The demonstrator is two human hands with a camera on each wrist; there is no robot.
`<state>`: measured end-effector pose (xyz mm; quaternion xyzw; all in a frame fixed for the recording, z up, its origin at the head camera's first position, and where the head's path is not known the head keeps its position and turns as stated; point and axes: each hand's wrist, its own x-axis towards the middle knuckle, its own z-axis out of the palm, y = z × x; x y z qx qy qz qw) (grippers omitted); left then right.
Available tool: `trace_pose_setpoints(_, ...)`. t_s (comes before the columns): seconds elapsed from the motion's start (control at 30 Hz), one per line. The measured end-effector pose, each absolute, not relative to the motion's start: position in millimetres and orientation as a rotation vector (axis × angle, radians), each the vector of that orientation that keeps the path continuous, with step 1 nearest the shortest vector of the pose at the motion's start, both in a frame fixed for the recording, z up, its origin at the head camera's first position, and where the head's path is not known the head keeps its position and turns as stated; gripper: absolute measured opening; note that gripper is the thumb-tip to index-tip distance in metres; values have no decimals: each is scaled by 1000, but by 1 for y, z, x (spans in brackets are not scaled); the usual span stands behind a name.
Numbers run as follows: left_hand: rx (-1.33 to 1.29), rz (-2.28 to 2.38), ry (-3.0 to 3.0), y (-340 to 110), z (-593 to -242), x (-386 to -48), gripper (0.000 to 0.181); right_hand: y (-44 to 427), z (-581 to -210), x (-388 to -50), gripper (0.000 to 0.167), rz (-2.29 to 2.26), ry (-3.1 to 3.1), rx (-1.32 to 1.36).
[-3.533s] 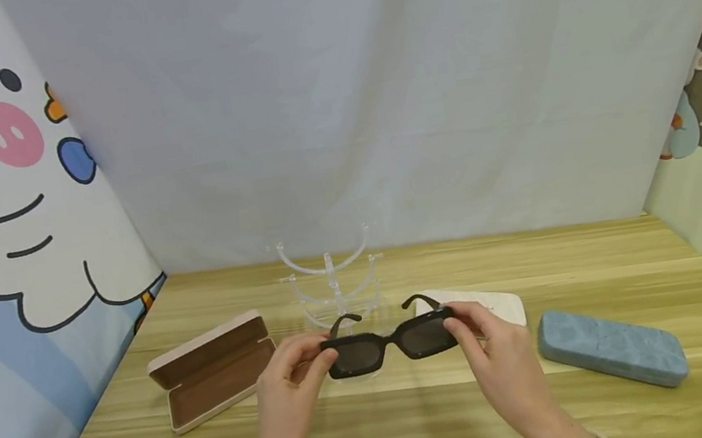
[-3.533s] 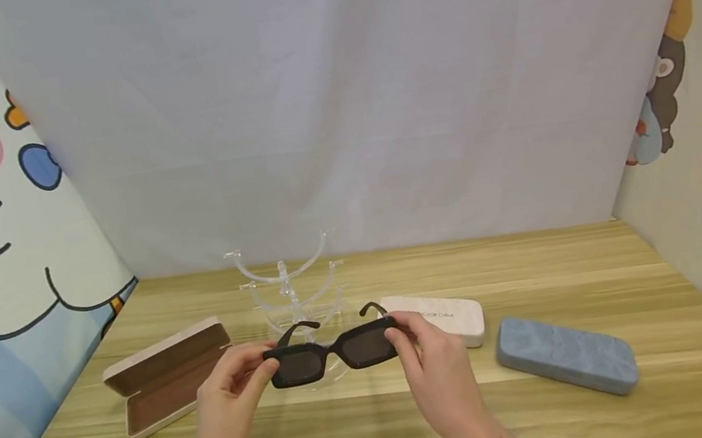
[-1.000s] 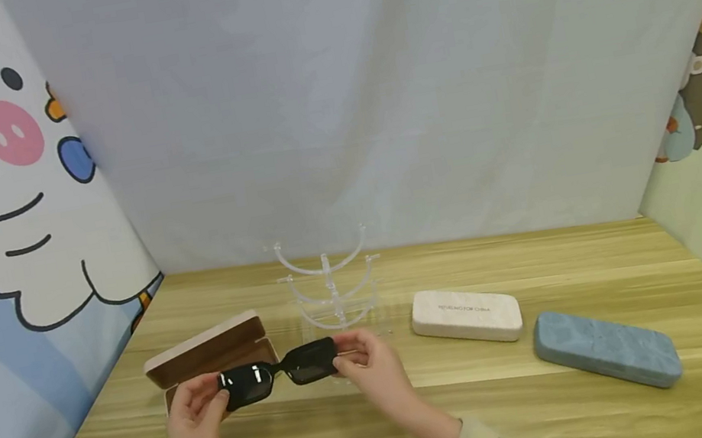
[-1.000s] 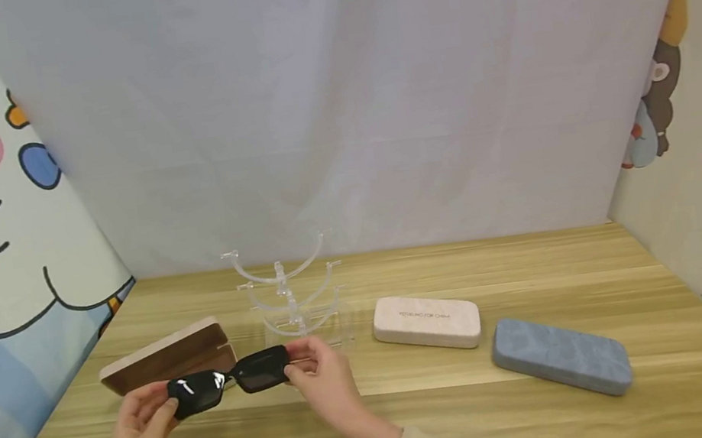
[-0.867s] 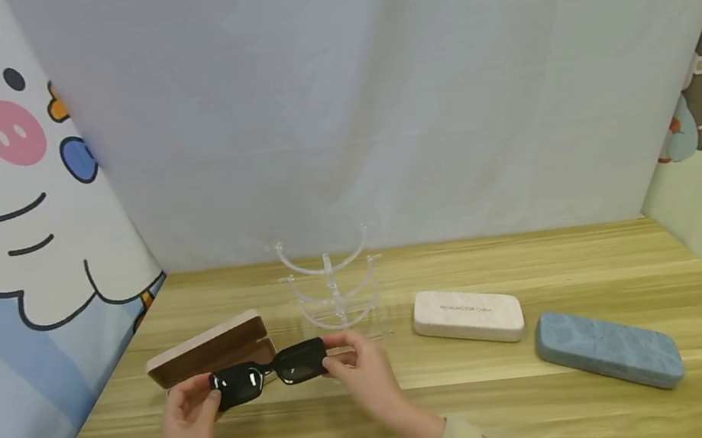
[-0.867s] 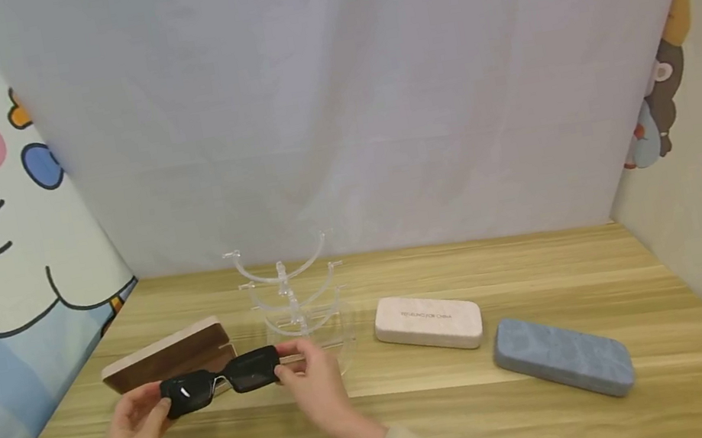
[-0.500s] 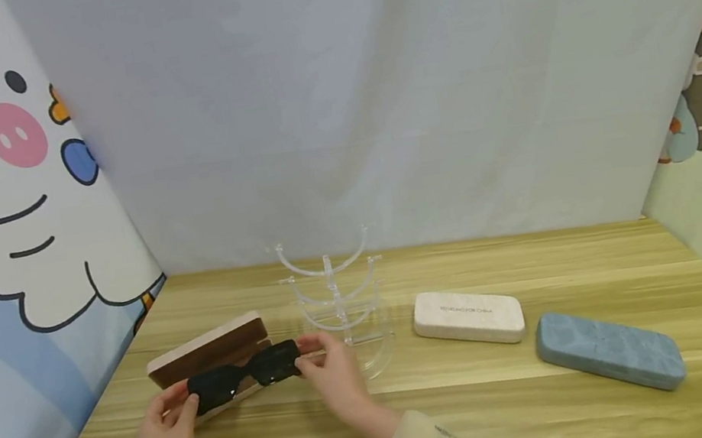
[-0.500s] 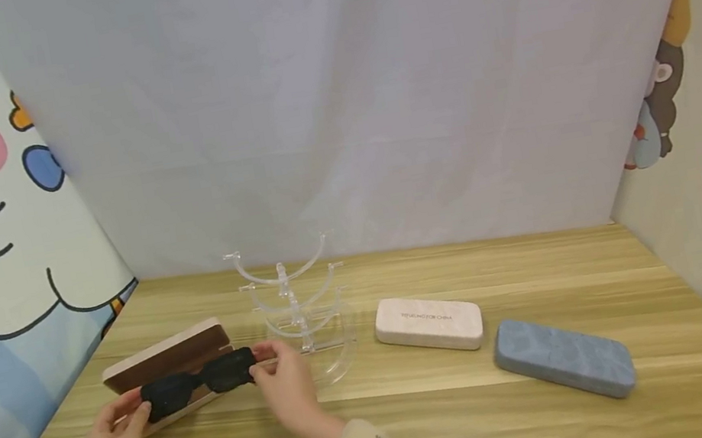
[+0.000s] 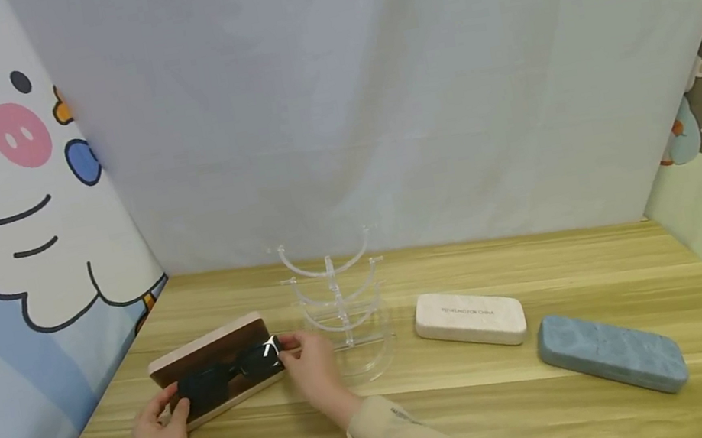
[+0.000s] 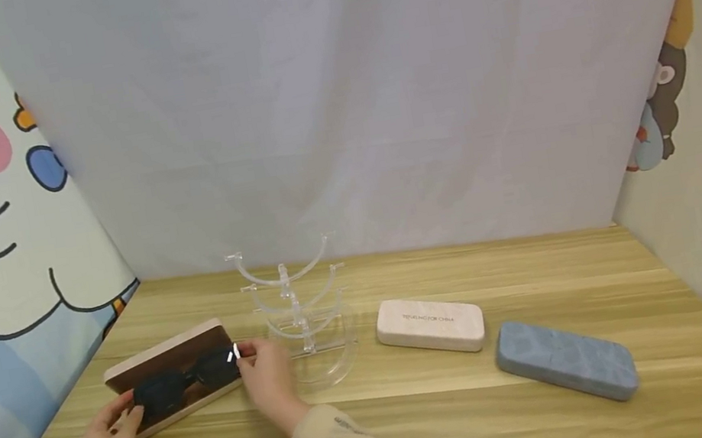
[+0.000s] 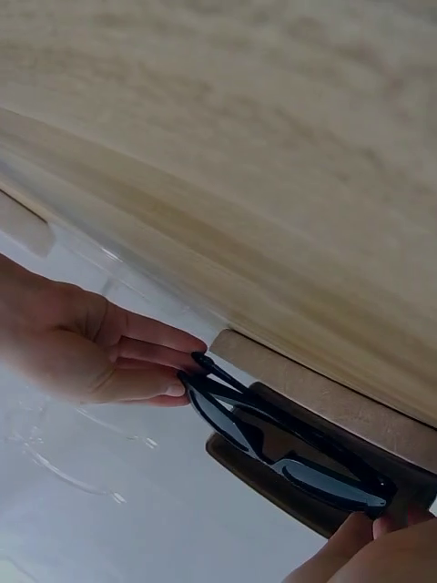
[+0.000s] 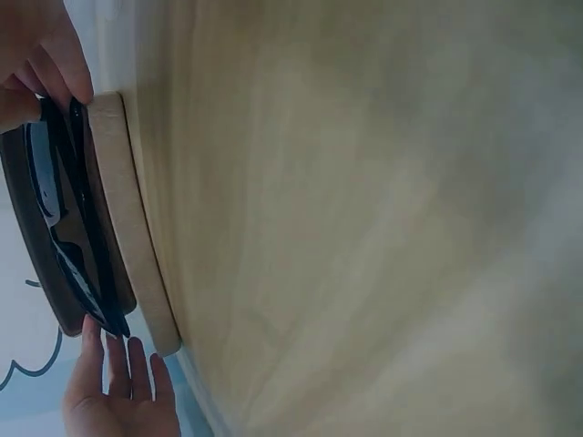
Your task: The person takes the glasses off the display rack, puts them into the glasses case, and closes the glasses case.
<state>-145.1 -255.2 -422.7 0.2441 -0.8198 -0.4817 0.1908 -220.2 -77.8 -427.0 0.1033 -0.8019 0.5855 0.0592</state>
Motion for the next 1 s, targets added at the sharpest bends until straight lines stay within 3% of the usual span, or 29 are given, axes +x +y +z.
trace_pose_setpoints(0.33, 645, -1534, -2302, -262, -429, -145, 49, -94, -429, -227, 18, 1574, -2518, 424)
trace_pose_setpoints(0.77, 589, -1435, -2368, -259, -433, -148, 57, -101, -433, -232, 15, 1214, -2588, 400)
trace_pose_setpoints(0.87, 622, -1498, -2333, -259, -432, -149, 65, -100, -432, -234, 22, 1254, -2645, 368)
trace_pose_setpoints(1.0, 670, -1611, -2297, -263, -427, -150, 77, -96, -429, -239, 45, 1448, -2691, 420)
